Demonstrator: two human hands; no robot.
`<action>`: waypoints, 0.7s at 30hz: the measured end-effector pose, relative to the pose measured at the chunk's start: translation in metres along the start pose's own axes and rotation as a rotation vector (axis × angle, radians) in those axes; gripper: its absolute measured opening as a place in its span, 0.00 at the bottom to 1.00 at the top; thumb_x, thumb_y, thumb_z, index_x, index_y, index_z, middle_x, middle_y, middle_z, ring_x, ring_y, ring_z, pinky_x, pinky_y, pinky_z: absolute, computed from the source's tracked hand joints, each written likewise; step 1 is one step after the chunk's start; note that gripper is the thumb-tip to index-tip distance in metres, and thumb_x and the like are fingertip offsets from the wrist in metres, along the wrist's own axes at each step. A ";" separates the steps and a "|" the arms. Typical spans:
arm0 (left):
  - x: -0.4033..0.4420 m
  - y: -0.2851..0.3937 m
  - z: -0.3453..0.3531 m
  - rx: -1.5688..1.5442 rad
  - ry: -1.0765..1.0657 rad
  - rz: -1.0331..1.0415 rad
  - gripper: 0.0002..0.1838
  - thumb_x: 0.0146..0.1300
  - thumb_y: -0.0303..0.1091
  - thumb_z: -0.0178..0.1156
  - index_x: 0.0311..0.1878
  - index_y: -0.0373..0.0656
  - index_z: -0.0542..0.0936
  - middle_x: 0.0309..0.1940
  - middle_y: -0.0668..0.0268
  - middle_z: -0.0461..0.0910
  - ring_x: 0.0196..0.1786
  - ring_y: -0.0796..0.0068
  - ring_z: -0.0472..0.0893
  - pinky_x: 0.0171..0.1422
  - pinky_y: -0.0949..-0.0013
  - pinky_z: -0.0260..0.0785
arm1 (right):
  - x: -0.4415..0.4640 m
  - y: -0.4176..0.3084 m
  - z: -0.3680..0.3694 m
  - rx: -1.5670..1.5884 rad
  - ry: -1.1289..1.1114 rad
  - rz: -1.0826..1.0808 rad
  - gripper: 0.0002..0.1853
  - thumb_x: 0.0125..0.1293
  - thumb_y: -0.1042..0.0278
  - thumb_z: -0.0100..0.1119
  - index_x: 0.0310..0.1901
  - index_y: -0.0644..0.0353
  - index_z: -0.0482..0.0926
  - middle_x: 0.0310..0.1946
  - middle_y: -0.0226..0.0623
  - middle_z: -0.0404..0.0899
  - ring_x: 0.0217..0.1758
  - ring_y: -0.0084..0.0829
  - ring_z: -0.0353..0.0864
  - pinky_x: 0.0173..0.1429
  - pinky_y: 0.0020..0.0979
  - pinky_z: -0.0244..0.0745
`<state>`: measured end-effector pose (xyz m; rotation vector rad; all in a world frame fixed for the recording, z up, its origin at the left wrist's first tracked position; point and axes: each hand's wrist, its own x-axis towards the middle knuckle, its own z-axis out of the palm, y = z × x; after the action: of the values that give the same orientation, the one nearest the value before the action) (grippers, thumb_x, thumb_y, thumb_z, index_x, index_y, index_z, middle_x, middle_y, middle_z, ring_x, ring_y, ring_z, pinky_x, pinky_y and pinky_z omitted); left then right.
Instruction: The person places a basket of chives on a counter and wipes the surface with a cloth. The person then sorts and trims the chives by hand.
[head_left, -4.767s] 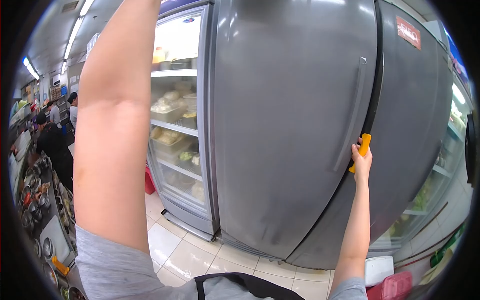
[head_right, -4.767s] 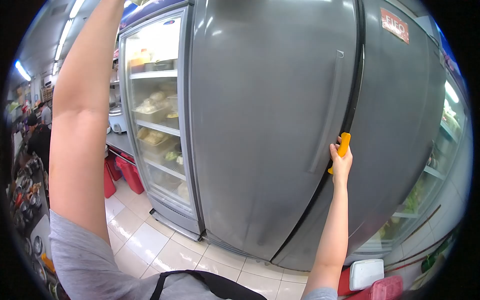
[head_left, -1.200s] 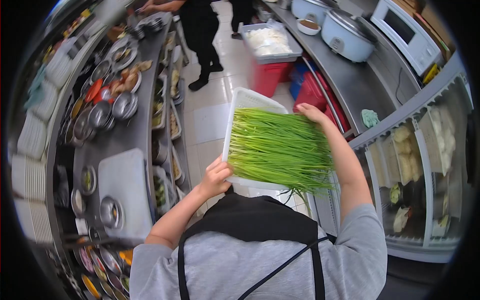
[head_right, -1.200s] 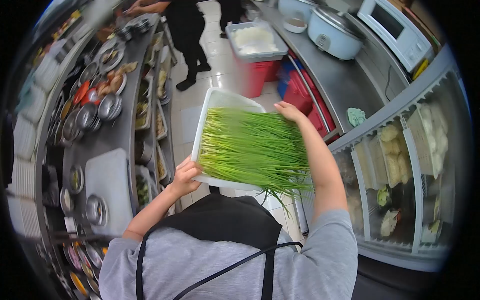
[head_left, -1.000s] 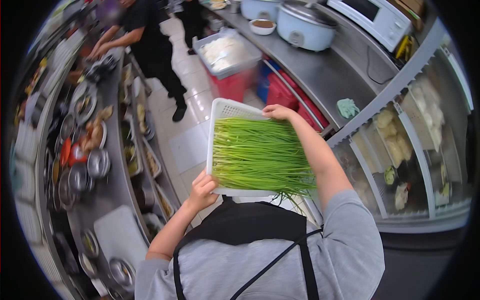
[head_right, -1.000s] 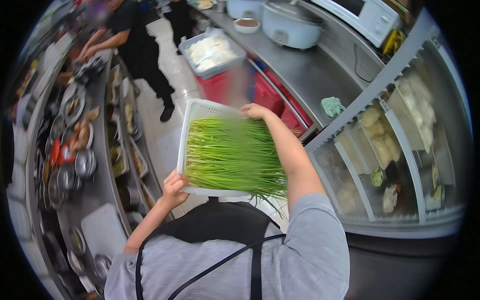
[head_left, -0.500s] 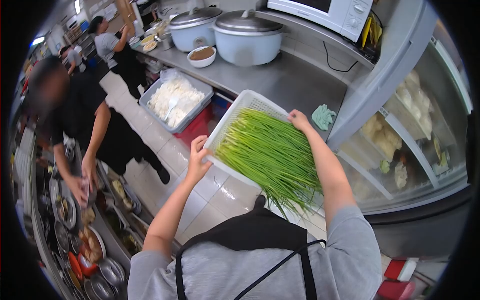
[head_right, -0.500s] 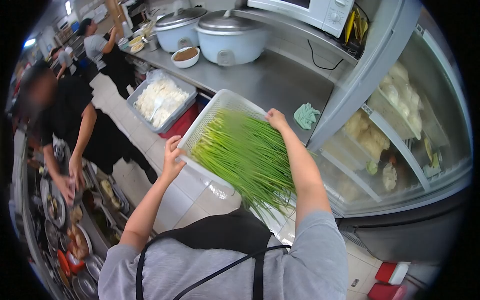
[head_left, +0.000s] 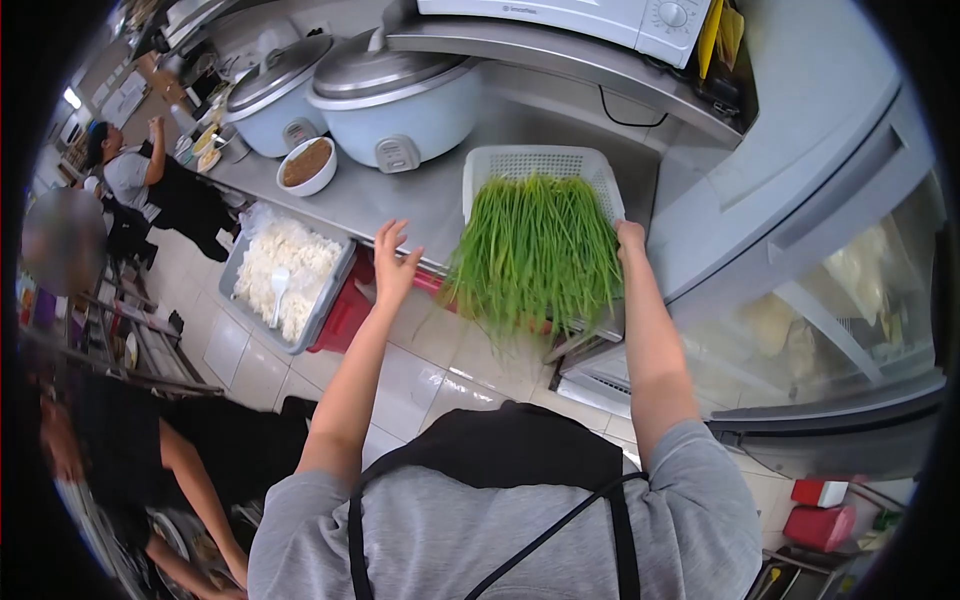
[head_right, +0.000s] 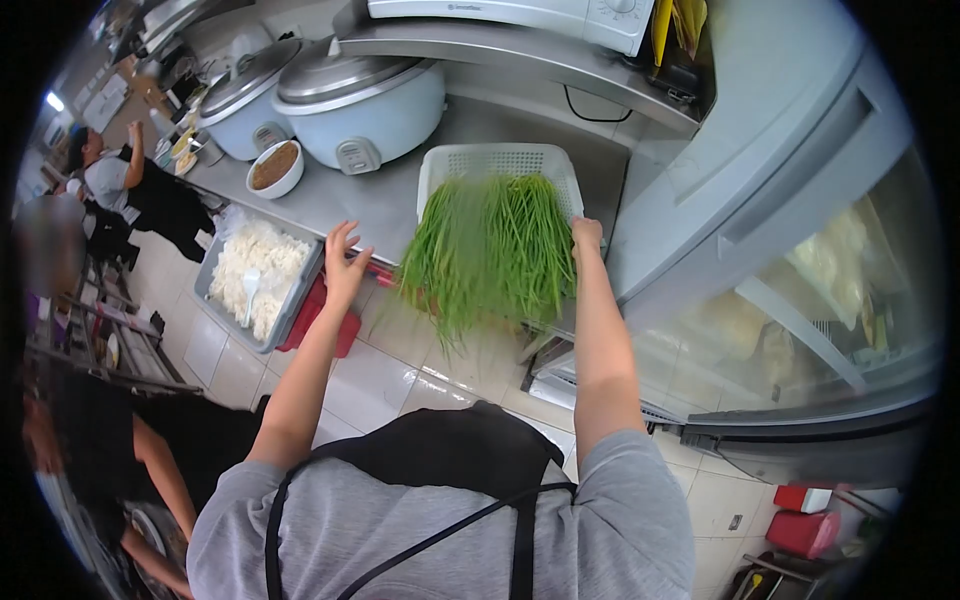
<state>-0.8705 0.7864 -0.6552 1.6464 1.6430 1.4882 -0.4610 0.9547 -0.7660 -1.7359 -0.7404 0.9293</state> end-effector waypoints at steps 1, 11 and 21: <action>0.008 0.001 0.000 -0.002 0.012 -0.024 0.27 0.48 0.19 0.60 0.53 0.45 0.68 0.56 0.59 0.60 0.52 0.62 0.71 0.42 0.71 0.75 | 0.003 -0.002 0.000 0.166 0.016 0.030 0.13 0.58 0.69 0.54 0.41 0.70 0.73 0.34 0.43 0.76 0.34 0.37 0.73 0.40 0.34 0.67; 0.096 0.004 0.021 -0.092 -0.223 0.077 0.13 0.51 0.23 0.58 0.43 0.40 0.75 0.51 0.60 0.67 0.51 0.67 0.71 0.47 0.69 0.70 | -0.126 -0.030 0.061 0.855 -0.052 0.282 0.14 0.60 0.66 0.53 0.44 0.60 0.63 0.39 0.38 0.71 0.44 0.34 0.73 0.45 0.38 0.71; 0.134 0.012 0.108 0.002 -0.523 0.651 0.11 0.48 0.26 0.60 0.38 0.39 0.77 0.43 0.60 0.75 0.49 0.59 0.72 0.53 0.63 0.64 | -0.157 -0.064 0.050 -0.229 -0.551 0.030 0.13 0.57 0.63 0.58 0.41 0.60 0.77 0.39 0.36 0.77 0.34 0.32 0.79 0.39 0.33 0.73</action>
<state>-0.8061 0.9449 -0.6311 2.4506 0.8636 1.1304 -0.5889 0.8708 -0.6780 -1.6985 -1.2168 1.4139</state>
